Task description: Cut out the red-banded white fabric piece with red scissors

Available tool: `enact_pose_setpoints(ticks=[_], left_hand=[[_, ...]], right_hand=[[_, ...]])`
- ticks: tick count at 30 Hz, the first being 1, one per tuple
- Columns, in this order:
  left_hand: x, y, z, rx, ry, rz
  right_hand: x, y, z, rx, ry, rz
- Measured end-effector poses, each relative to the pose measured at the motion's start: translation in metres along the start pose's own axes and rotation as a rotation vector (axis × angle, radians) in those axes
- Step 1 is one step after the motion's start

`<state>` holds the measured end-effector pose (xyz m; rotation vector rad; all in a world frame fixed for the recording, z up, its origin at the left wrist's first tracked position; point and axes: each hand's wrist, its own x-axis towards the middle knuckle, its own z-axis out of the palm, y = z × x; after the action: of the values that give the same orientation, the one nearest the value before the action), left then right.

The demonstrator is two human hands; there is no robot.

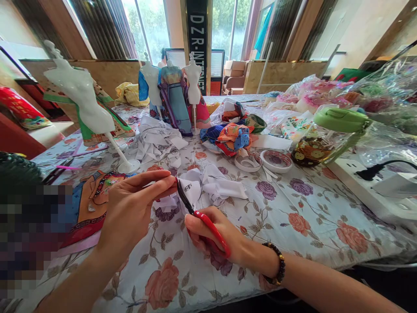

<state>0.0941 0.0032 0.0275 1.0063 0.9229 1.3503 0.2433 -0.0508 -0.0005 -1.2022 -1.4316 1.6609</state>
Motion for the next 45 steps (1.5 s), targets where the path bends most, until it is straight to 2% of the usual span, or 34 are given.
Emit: enact_pose_setpoints(ticks=[16,30,45], left_hand=[[0.001,0.001,-0.001,-0.016,-0.037,-0.009],[-0.002,0.003,0.000,0.019,-0.007,0.002],[-0.002,0.002,-0.001,0.027,-0.010,0.017]], right_hand=[[-0.002,-0.002,0.002,-0.042,0.067,0.061],[0.001,0.009,0.000,-0.032,0.044,-0.049],[0.001,0.008,0.000,-0.044,0.057,-0.032]])
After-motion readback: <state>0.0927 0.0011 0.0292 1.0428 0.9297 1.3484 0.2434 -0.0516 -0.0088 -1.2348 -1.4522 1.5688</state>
